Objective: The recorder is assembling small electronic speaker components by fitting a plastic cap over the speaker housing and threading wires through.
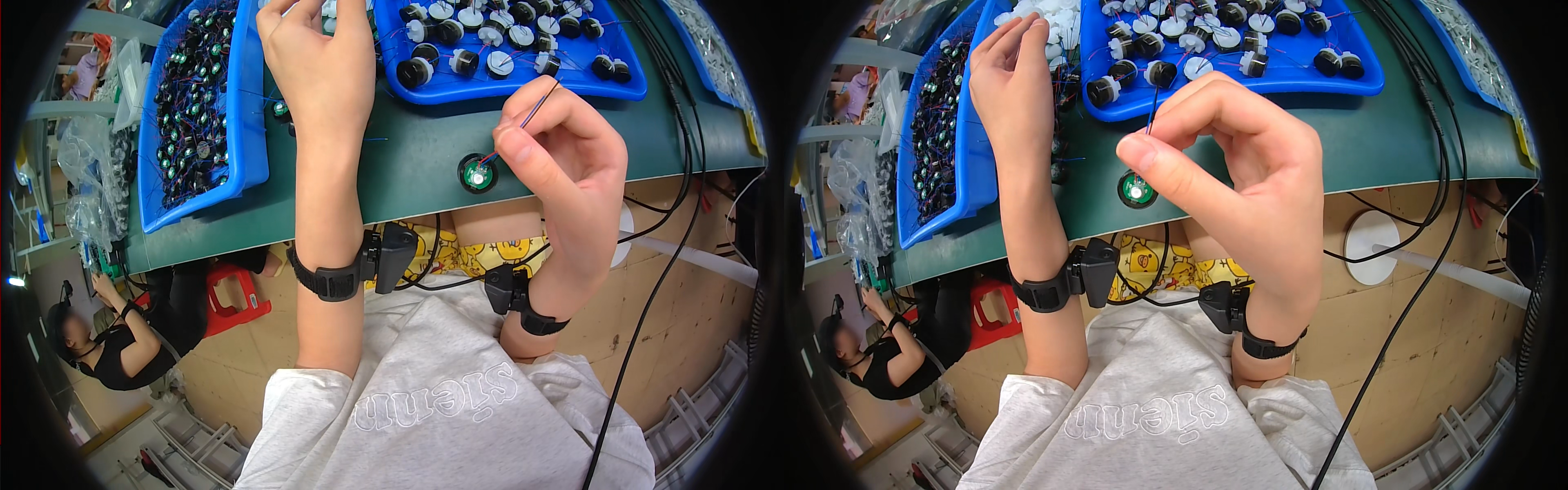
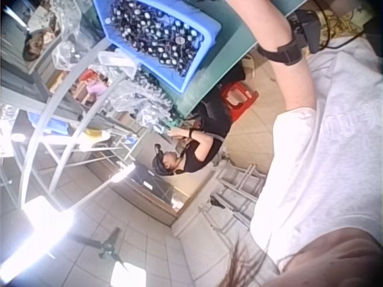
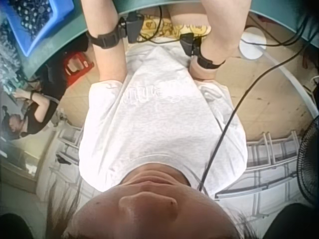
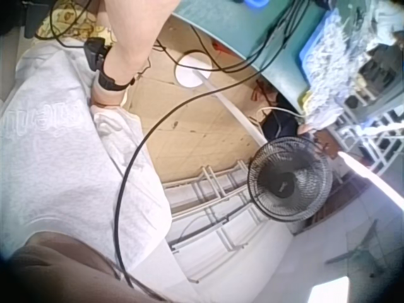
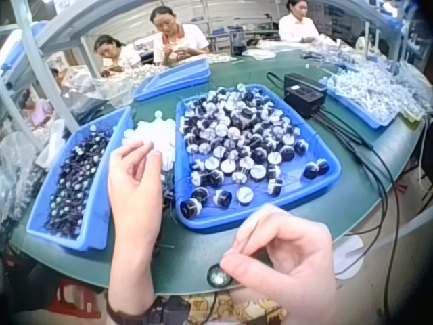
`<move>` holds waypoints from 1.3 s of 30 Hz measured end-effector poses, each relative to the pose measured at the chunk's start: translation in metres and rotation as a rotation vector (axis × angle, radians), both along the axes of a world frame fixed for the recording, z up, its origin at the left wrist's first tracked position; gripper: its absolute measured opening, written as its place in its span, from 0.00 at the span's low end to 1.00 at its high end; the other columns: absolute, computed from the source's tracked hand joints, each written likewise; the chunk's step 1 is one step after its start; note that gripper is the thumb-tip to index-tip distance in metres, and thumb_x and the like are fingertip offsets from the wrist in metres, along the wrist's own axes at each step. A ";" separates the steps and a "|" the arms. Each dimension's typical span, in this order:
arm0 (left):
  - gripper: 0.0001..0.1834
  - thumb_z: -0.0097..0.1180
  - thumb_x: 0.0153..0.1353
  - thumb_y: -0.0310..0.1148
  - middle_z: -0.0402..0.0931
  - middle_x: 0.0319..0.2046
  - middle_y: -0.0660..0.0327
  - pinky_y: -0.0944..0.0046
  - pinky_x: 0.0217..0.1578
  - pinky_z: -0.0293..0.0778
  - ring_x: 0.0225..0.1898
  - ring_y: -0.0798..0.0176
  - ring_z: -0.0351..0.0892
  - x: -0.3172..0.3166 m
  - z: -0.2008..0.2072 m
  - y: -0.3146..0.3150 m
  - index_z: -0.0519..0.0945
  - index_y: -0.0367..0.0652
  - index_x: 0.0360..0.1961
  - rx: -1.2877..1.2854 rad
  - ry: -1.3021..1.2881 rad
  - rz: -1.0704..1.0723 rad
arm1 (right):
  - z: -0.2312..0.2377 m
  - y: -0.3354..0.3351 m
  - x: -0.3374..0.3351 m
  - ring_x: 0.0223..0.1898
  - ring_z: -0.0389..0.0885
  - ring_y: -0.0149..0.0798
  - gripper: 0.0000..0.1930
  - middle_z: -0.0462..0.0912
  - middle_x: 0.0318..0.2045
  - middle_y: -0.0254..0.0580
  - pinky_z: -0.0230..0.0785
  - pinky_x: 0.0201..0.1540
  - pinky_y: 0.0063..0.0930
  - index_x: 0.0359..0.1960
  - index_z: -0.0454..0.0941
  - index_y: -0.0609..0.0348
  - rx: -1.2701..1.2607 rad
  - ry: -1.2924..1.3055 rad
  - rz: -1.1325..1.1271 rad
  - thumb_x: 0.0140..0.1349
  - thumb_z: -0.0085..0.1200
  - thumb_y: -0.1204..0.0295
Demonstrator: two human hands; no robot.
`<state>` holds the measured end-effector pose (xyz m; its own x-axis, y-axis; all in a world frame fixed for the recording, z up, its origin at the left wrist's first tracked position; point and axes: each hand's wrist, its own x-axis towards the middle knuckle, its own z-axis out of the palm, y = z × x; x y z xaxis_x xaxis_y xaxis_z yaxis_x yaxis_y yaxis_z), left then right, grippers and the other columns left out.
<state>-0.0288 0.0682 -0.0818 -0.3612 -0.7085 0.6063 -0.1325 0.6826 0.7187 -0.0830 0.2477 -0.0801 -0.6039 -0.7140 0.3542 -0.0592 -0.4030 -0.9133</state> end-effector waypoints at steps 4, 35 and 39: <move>0.12 0.55 0.51 0.31 0.71 0.40 0.56 0.70 0.41 0.67 0.42 0.64 0.72 0.002 0.002 0.000 0.79 0.36 0.36 -0.031 0.020 0.025 | 0.000 0.000 0.000 0.27 0.65 0.27 0.05 0.69 0.27 0.38 0.60 0.32 0.19 0.21 0.67 0.64 0.001 0.006 -0.001 0.48 0.50 0.83; 0.21 0.50 0.54 0.25 0.68 0.44 0.52 0.57 0.45 0.70 0.45 0.49 0.71 0.049 0.030 0.068 0.61 0.34 0.50 0.658 0.400 -0.830 | 0.035 0.012 0.029 0.18 0.62 0.27 0.10 0.66 0.15 0.35 0.48 0.21 0.21 0.14 0.63 0.56 -0.008 -0.490 0.438 0.43 0.53 0.78; 0.18 0.48 0.55 0.24 0.66 0.45 0.54 0.59 0.42 0.72 0.41 0.51 0.73 0.062 0.025 0.070 0.63 0.38 0.47 0.785 0.480 -0.972 | 0.035 0.009 0.039 0.17 0.62 0.27 0.11 0.66 0.15 0.33 0.48 0.21 0.22 0.14 0.63 0.55 -0.105 -0.466 0.505 0.43 0.53 0.82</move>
<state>0.0335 0.1386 -0.0570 -0.7815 -0.5040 0.3677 0.5423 -0.2574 0.7998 -0.0442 0.2568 -0.0454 -0.3121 -0.9239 0.2214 0.5474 -0.3653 -0.7529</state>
